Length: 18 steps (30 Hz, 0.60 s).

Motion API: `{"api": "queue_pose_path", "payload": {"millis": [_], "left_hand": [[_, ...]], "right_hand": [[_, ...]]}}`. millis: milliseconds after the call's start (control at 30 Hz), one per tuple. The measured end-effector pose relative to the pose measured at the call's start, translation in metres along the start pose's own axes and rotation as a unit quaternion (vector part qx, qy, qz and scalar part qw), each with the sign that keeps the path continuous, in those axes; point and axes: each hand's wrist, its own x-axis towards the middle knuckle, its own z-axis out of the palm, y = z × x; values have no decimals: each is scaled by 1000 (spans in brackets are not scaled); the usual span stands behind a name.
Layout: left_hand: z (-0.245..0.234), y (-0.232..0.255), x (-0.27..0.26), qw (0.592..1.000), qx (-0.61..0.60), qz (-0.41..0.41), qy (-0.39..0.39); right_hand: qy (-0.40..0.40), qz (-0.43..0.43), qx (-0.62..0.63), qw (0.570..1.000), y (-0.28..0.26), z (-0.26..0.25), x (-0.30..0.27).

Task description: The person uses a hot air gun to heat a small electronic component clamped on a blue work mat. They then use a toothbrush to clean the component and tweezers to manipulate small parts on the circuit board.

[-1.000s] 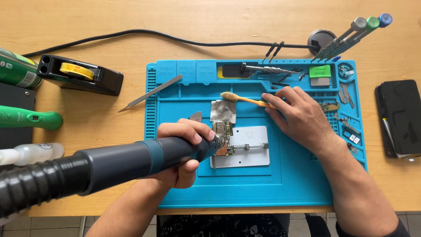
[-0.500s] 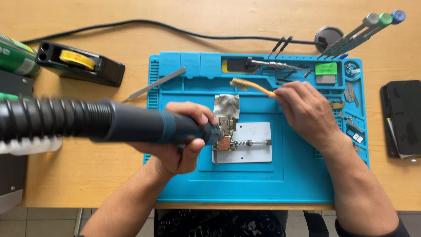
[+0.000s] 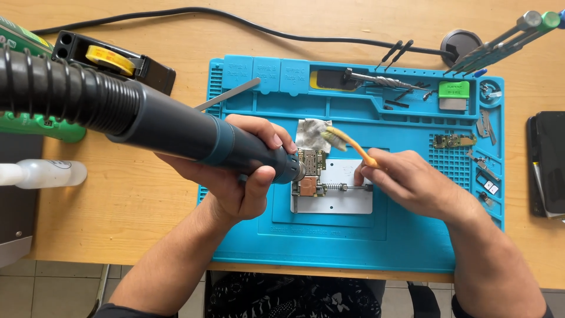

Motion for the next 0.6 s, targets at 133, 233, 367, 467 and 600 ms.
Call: {"api": "queue_pose_path", "payload": {"millis": [133,233,367,467,600], "left_hand": [[-2,-3,-1,1000,-7,7,9],[-2,-3,-1,1000,-8,-3,15],[-5,-10,-2,1000,-8,20,19],[-5,-10,1,999,8,30,28],[-4,-8,3,999,2,29,31]], "right_hand": [[-17,-3,4,1000,-4,-10,-5],[146,-73,-96,982,10,5,-9],[287,-205,-279,893,-7,5,-16],[271,-276,-277,880,-58,-3,-22],[178,-354,-329,857,-131,-3,-35]]}}
